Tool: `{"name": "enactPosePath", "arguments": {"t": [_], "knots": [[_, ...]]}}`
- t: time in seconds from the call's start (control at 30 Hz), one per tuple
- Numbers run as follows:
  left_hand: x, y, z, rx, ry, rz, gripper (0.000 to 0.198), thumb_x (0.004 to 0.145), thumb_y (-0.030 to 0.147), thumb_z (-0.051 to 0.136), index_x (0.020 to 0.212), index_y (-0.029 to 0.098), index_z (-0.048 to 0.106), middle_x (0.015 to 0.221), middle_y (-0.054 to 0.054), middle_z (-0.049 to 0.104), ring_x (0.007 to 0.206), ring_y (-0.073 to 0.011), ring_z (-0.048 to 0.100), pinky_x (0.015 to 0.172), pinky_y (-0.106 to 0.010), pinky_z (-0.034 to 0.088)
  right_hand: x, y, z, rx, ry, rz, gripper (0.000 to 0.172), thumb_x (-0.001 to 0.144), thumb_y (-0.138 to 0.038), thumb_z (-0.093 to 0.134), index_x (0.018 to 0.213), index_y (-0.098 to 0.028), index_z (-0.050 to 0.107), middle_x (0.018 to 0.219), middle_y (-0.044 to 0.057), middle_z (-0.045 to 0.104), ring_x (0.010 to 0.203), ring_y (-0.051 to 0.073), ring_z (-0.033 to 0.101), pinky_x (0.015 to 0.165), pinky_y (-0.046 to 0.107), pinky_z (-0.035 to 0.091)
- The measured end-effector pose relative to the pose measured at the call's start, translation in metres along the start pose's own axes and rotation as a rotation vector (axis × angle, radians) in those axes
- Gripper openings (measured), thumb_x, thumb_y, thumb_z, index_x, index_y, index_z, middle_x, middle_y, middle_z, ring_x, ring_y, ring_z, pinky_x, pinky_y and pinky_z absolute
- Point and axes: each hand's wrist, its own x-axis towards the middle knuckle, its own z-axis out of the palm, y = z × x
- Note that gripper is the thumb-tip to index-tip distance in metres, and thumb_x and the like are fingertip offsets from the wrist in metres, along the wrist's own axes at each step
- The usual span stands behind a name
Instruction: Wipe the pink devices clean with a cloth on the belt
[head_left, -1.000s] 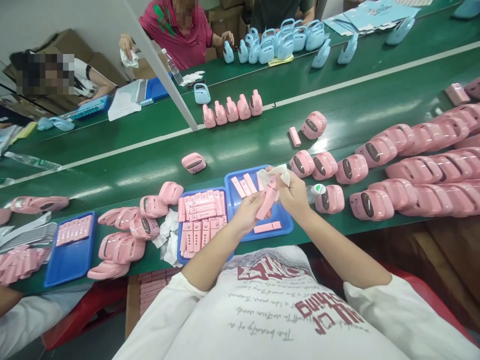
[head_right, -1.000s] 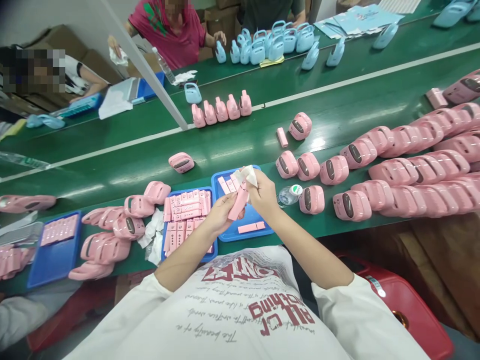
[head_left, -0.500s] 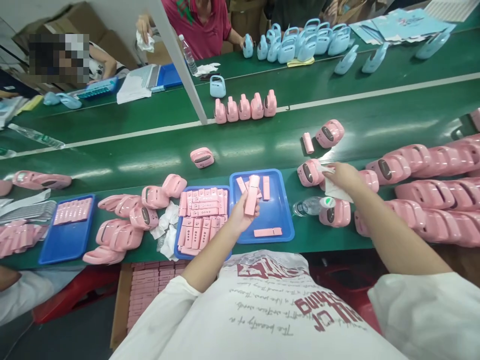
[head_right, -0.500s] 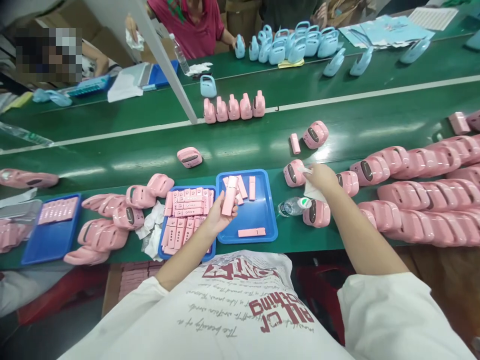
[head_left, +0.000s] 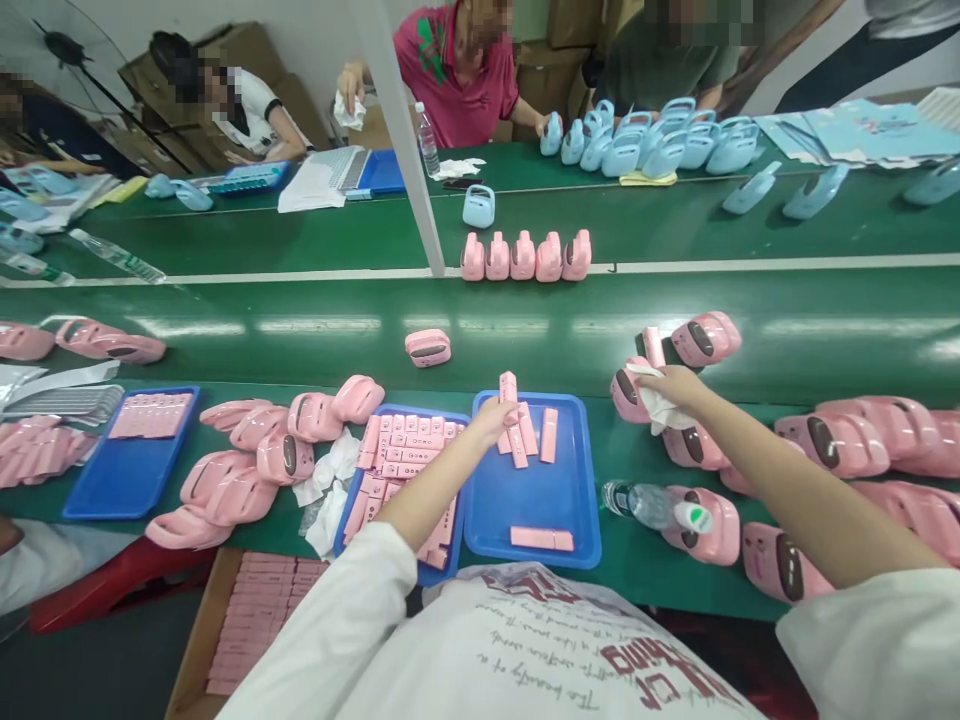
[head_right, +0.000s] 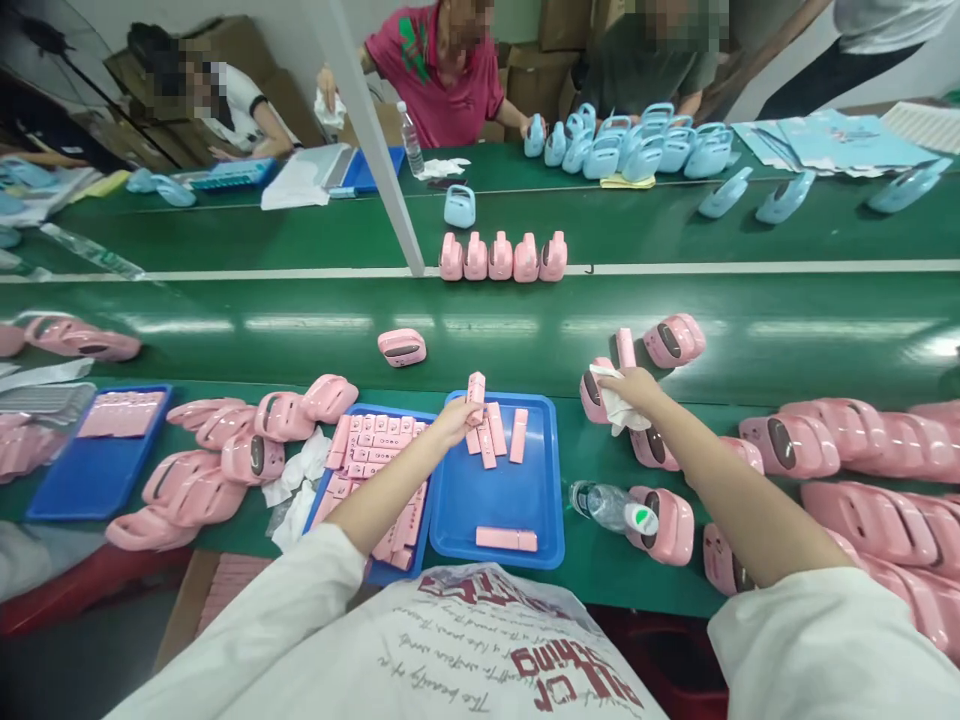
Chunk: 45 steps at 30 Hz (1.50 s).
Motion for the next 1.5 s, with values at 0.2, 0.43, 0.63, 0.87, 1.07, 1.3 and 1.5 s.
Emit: {"name": "enactPosePath", "arguments": {"t": [0.2, 0.43, 0.63, 0.87, 1.07, 1.3, 1.5], "knots": [[0.104, 0.051, 0.015, 0.378, 0.209, 0.076, 0.038, 0.090, 0.036, 0.056, 0.122, 0.015, 0.054, 0.121, -0.010, 0.058, 0.104, -0.0209, 0.060, 0.087, -0.042, 0.053, 0.052, -0.075, 0.027, 0.099, -0.055, -0.036, 0.019, 0.072, -0.027, 0.068, 0.061, -0.015, 0.058, 0.058, 0.003, 0.057, 0.056, 0.015, 0.053, 0.056, 0.027, 0.040], [0.105, 0.061, -0.011, 0.731, 0.364, 0.316, 0.041, 0.079, 0.022, 0.068, 0.118, 0.012, 0.060, 0.127, -0.016, 0.054, 0.123, -0.0285, 0.049, 0.106, -0.044, 0.038, 0.088, -0.124, 0.102, 0.229, -0.110, -0.071, 0.022, 0.089, -0.034, 0.059, 0.090, -0.012, 0.060, 0.081, 0.001, 0.061, 0.068, 0.009, 0.057, 0.063, 0.025, 0.050], [0.061, 0.096, -0.089, 0.925, 0.603, 0.525, 0.063, 0.080, 0.006, 0.050, 0.141, 0.015, 0.038, 0.150, -0.016, 0.030, 0.143, -0.0257, 0.022, 0.116, -0.038, 0.018, 0.083, -0.126, 0.114, 0.290, -0.095, -0.039, 0.011, 0.080, -0.022, 0.064, 0.076, -0.013, 0.060, 0.068, -0.002, 0.056, 0.061, 0.009, 0.052, 0.056, 0.021, 0.043], [0.044, 0.131, -0.134, 1.160, 0.675, 0.322, 0.022, 0.085, 0.012, 0.046, 0.101, 0.016, 0.060, 0.101, -0.012, 0.067, 0.096, -0.0234, 0.061, 0.082, -0.031, 0.042, 0.053, -0.136, 0.064, 0.384, -0.052, -0.013, 0.011, 0.065, -0.020, 0.063, 0.056, -0.017, 0.055, 0.050, -0.001, 0.050, 0.049, 0.013, 0.046, 0.046, 0.025, 0.033], [-0.034, 0.132, -0.108, 1.231, 0.622, 0.506, 0.012, 0.087, 0.023, 0.046, 0.089, 0.021, 0.057, 0.091, -0.006, 0.065, 0.087, -0.0209, 0.058, 0.073, -0.028, 0.038, -0.016, -0.136, 0.039, 0.559, -0.201, -0.089, 0.026, 0.070, -0.043, 0.065, 0.071, -0.018, 0.060, 0.064, 0.004, 0.062, 0.056, 0.017, 0.055, 0.052, 0.027, 0.044], [-0.134, 0.097, -0.045, 1.037, 0.343, 0.749, 0.013, 0.082, 0.025, 0.043, 0.075, 0.021, 0.054, 0.066, 0.003, 0.053, 0.065, -0.0128, 0.049, 0.062, -0.024, 0.032, -0.139, -0.140, 0.060, 0.868, -0.286, -0.374, 0.054, 0.065, -0.067, 0.065, 0.088, -0.019, 0.063, 0.082, 0.003, 0.068, 0.075, 0.019, 0.063, 0.068, 0.031, 0.050], [-0.163, 0.048, -0.004, 0.627, 0.175, 0.745, 0.014, 0.077, 0.031, 0.055, 0.073, 0.019, 0.058, 0.071, 0.001, 0.057, 0.069, -0.0129, 0.050, 0.065, -0.024, 0.036, -0.191, -0.115, 0.075, 0.969, -0.080, -0.344, 0.038, 0.069, -0.054, 0.066, 0.086, -0.020, 0.065, 0.083, 0.002, 0.069, 0.078, 0.021, 0.064, 0.071, 0.033, 0.052]]}}
